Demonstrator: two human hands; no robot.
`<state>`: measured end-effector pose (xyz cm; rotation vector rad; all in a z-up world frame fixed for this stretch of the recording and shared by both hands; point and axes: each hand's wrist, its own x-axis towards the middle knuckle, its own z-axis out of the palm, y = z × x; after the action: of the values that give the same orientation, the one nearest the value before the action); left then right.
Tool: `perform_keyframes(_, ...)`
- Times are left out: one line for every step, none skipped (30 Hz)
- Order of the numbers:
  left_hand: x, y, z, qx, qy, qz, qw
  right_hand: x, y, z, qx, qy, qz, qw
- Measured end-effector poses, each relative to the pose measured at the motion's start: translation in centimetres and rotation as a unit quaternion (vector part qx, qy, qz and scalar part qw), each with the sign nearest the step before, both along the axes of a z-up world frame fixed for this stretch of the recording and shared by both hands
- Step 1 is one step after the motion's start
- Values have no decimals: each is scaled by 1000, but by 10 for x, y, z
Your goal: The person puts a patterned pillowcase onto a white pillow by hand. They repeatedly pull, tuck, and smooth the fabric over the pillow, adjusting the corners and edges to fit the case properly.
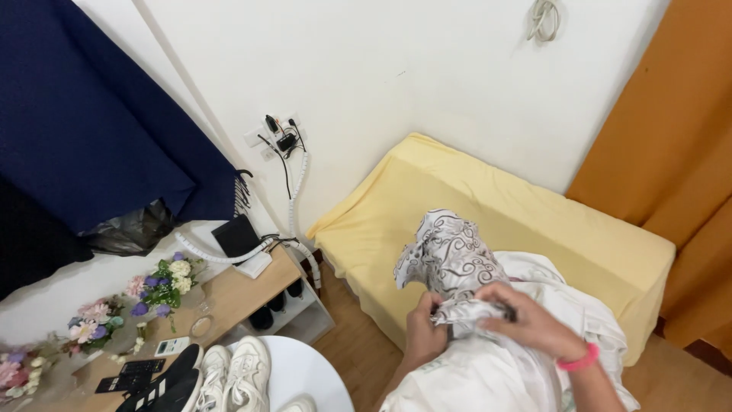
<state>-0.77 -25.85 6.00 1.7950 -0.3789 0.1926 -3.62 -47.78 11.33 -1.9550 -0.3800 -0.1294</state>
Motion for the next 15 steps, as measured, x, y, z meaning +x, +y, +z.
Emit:
perform_keyframes(-5,-1,3,-14,-8,-4,1000,5,-11,2,16,22,-8,1000)
perform_keyframes(-10,-1,5,-28,-16,-9,999,10,-22,4,31,44,-16,998)
perform_keyframes(-11,-3,5,-26,-15,-8,1000,21,-27,-15,33,46,-15,998)
perform_keyframes(-12,-5,5,-59,-20,-7,998,32,-32,-35,71,76,-52,993)
perform_keyframes(-12,-7,5,-91,-26,-7,996,42,-37,-55,108,107,-89,984)
perform_keyframes(-13,-7,2,-89,-25,-7,996,60,-39,-99,110,108,-90,984)
perform_keyframes(-11,-8,0,-107,-12,5,994,81,-42,-141,129,84,-56,986)
perform_keyframes(-10,-8,-2,-125,1,17,992,102,-44,-183,148,60,-22,987)
perform_keyframes(-11,-6,1,-124,2,19,992,106,-38,-188,149,61,-21,987)
perform_keyframes(-12,-5,4,-125,16,27,992,109,-32,-192,147,38,-15,988)
perform_keyframes(-12,-1,7,-126,29,38,991,113,-24,-197,146,14,-7,989)
perform_keyframes(-13,4,2,-124,29,41,991,112,-17,-197,148,14,-4,989)
perform_keyframes(-12,10,-2,-142,9,42,989,115,-9,-195,180,7,-14,984)
perform_keyframes(-10,17,-6,-159,-11,43,986,118,-1,-193,212,0,-24,977)
perform_keyframes(-6,22,-11,-158,-14,48,986,119,8,-185,213,0,-18,977)
